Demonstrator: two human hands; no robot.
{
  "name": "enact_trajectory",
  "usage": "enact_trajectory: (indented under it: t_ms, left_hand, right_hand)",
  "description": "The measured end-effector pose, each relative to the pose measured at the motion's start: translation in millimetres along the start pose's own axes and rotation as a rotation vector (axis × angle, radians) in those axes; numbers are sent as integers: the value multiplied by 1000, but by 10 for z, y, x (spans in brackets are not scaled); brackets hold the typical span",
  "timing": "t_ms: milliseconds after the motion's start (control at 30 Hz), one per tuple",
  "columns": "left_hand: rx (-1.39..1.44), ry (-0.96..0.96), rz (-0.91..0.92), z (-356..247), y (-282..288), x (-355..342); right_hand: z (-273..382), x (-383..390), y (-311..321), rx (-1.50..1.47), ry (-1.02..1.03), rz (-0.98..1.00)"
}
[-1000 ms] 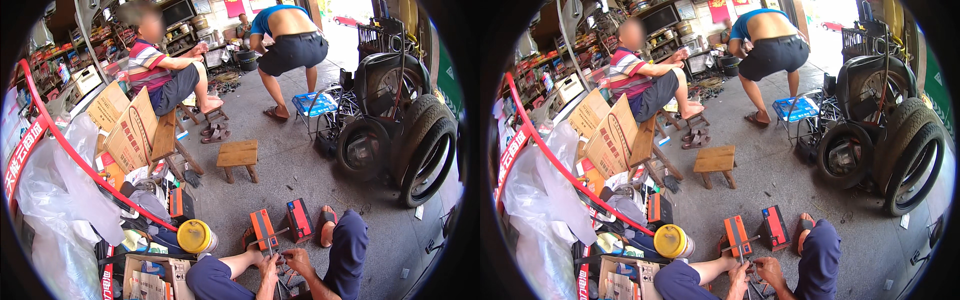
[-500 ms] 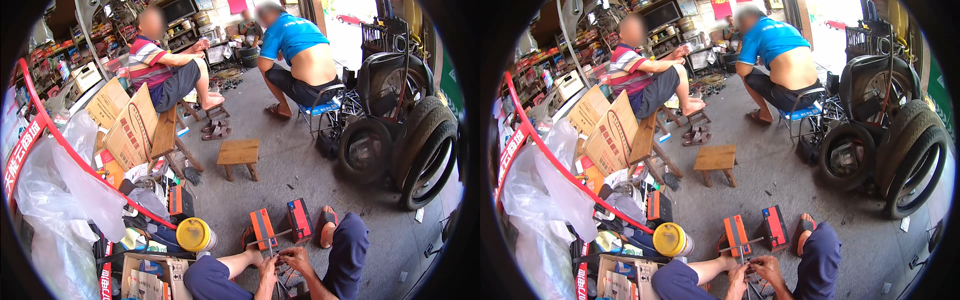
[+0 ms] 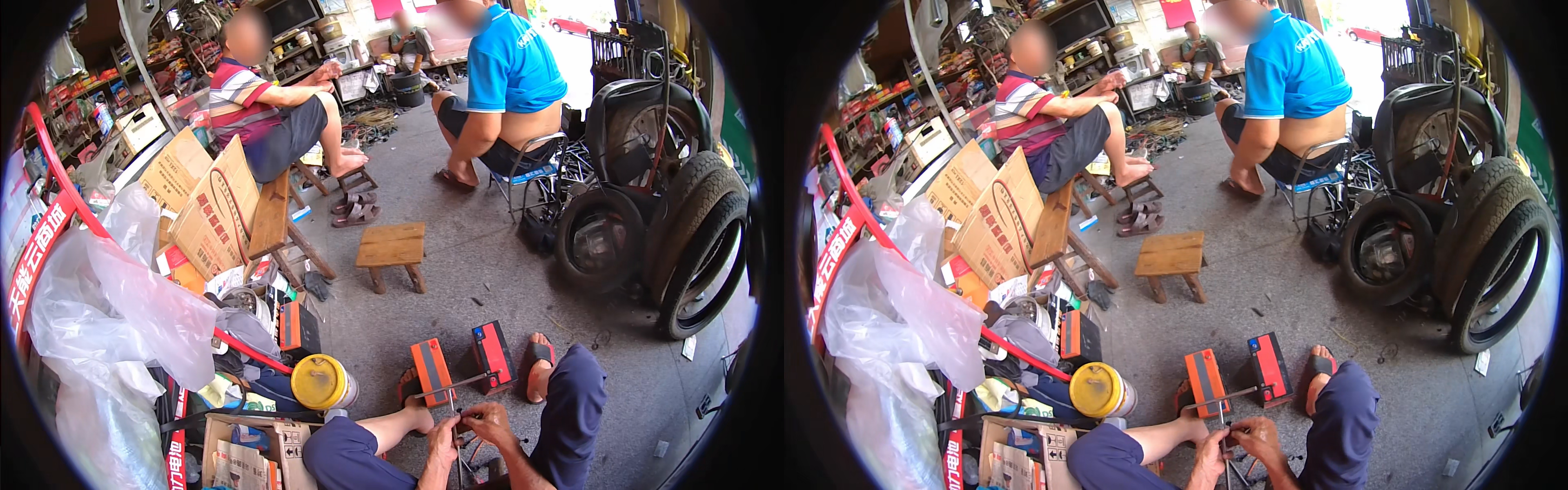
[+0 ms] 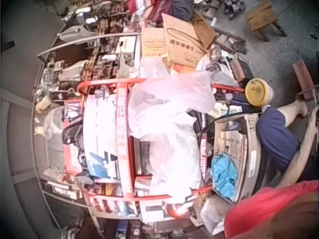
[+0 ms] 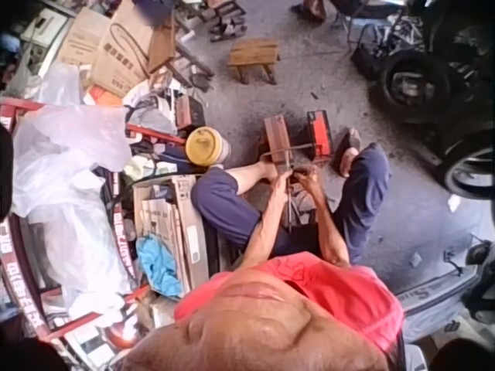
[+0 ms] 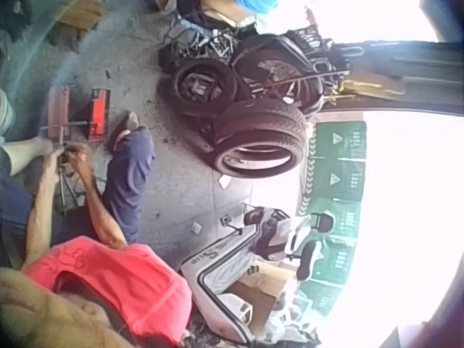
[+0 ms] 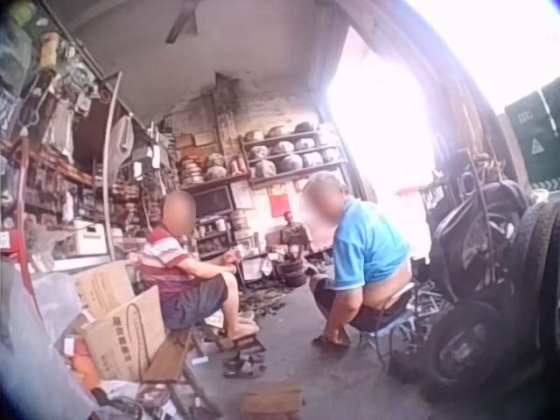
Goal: The person sits on the floor of a workshop and uses a metal file to scrape the terminals of two red and black batteries. They repeatedly file the metal contacts on the top of the batteries, occasionally lifting the file to inspect the surface. The workspace is cluttered with tires and boxes.
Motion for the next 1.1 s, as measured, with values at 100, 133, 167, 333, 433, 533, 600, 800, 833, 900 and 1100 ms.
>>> enact_trajectory:
  t_ms: [100, 133, 167, 333, 433, 533, 600, 800, 833, 900, 1100]
  left_hand:
    - [-24, -20, 32, 50, 17, -32]
    - [-45, -32, 57, 19, -65, -4]
    - [-65, -43, 83, 4, -153, 24]
    - [-120, -165, 84, -110, -242, 237]
    - [-195, -194, 89, -142, -296, 285]
    - [-288, -232, 45, -185, -357, 355]
    - [-328, -307, 34, -257, -425, 409]
    - [-170, -287, -5, -119, -356, 279]
    - [-137, -322, -9, -156, -386, 309]
    - [-69, -355, -47, -228, -389, 359]
    - [84, -253, -119, -253, -305, 180]
  right_hand:
    - [-57, -30, -3, 19, -9, 39]
    - [-151, -56, 5, -65, -37, 11]
    - [-293, -78, -13, -150, -63, -19]
    - [-216, -47, -33, -246, -147, -217]
    - [-224, -26, -7, -568, -200, -116]
    - [-267, -49, 26, -262, -245, -111]
    - [-141, -62, 75, -162, -111, -89]
    - [-482, -158, -178, -481, -189, -50]
    - [-428, -159, -208, -526, -186, -61]
    - [-184, -164, -242, -653, -209, -74]
    - [-89, -422, -402, -588, -327, -114]
Point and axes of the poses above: each hand's wrist, its own x-axis away from the middle knuckle, its own y-axis out of the back of the hand, z = x × y, the point moved 4 cm from there along -x, towards the middle knuckle, and after that the axes turned 3 degrees about x, right-handed, at the moved point
